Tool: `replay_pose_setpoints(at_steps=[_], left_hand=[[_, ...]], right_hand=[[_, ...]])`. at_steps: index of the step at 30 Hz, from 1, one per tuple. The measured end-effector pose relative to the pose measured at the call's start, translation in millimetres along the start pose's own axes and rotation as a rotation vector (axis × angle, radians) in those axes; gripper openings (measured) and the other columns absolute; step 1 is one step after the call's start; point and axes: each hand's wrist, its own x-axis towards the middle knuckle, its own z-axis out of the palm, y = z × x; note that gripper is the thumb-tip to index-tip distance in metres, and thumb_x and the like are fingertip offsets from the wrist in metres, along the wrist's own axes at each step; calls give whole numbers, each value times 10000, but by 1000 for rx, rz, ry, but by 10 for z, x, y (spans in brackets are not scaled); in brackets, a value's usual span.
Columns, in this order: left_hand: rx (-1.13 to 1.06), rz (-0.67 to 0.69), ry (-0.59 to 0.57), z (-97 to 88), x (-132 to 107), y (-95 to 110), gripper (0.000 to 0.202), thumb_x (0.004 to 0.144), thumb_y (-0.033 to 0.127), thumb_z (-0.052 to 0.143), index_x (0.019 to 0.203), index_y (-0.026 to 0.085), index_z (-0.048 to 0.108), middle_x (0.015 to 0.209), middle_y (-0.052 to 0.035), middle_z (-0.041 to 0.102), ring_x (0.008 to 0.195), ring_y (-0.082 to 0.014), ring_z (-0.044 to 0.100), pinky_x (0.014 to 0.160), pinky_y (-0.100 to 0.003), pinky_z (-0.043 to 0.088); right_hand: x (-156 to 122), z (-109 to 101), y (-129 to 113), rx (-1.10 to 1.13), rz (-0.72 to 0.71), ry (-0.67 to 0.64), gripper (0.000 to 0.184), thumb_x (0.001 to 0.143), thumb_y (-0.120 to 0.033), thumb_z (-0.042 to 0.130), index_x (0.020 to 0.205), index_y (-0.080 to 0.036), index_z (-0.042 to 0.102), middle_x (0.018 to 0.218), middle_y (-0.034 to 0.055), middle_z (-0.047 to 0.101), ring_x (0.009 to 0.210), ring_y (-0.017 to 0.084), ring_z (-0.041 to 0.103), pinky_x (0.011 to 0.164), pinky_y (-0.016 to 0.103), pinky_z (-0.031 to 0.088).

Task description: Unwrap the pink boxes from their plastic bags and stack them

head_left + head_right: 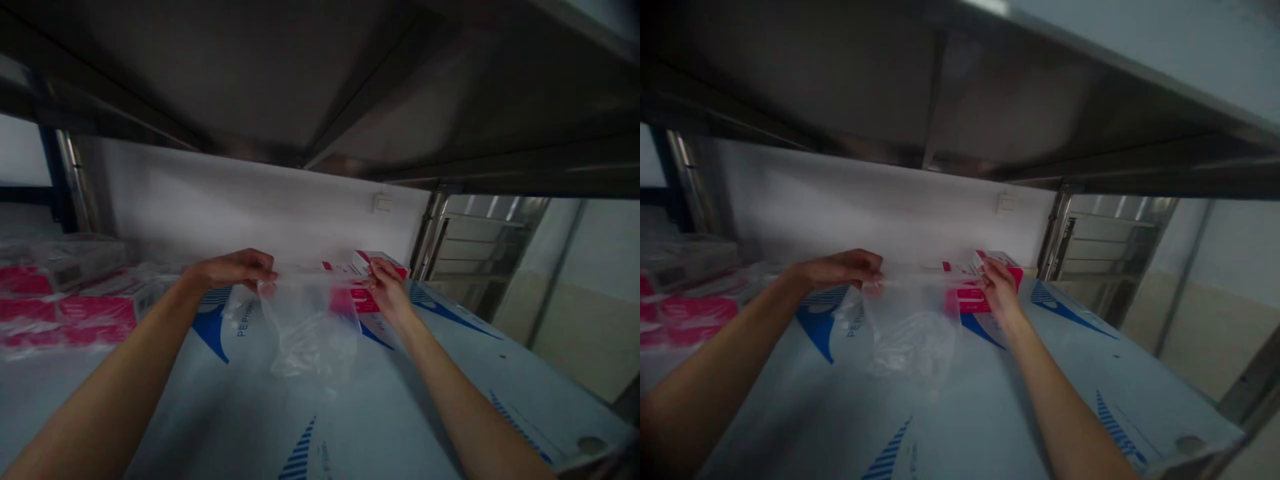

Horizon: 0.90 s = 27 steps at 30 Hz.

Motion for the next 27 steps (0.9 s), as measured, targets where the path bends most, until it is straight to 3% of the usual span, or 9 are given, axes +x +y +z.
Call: replay_pose_setpoints(at_steps=[5,9,13,15,17,18,21,24,27], left_hand=[[-79,36,92,-21,-11,-35,314,730,332,747,800,227,460,742,13,642,759,-171,669,684,-268,484],[-157,20,258,-42,-5,-71,394,767,316,682,1094,286,465,836,28,637,760,-151,672,678,-250,484],[-76,-12,403,7,-16,-219,546,801,381,653,1284,293,413,955,-19,645,797,-168,674,670,-256,491],[71,12,563,92,-56,-325,573,823,433,638,1322,274,407,1064,-60,630,875,-192,669,716,-284,512],[332,87,841,225,-139,-418,462,849,440,612,1245,235,489,1162,-99,595,994,-221,637,806,-322,516],[488,157,907,309,-200,-453,373,880,426,579,1195,232,534,1214,-104,576,1028,-229,621,857,-345,505],[726,320,854,615,-442,-506,208,960,372,459,1028,217,580,985,-59,610,916,-212,622,858,-362,486],[854,290,660,936,-680,-532,183,969,381,456,1007,222,537,769,3,586,702,-180,602,688,-318,460],[926,254,534,1166,-779,-596,355,906,468,560,1149,223,479,674,41,574,599,-186,589,589,-301,415]], right_hand=[[-75,96,-62,-101,-47,-66,246,699,-395,773,877,-235,716,928,51,713,836,209,651,718,360,533],[-180,247,-84,-456,-258,-103,164,755,-348,728,869,-231,714,1035,68,651,937,231,613,839,397,510],[-323,435,-150,-721,-517,13,119,850,-306,646,935,-227,671,1182,101,527,1025,235,562,856,396,511],[-392,503,-196,-774,-574,-15,95,881,-291,617,941,-223,647,1166,105,532,1013,228,567,854,385,509],[-455,548,-228,-828,-538,-178,82,919,-294,578,913,-223,618,1009,73,598,872,197,599,792,356,503],[-486,564,-234,-861,-485,-285,110,943,-309,551,894,-224,601,899,46,617,782,181,603,739,337,493],[-568,589,-220,-1011,-320,-552,242,998,-404,480,856,-227,561,686,-8,602,648,161,589,625,298,427],[-624,573,-177,-1099,-238,-736,282,991,-483,497,873,-230,537,688,-14,609,639,154,581,602,288,399],[-657,532,-112,-994,-113,-894,367,852,-523,701,965,-239,498,749,-20,620,653,150,591,576,269,422]])
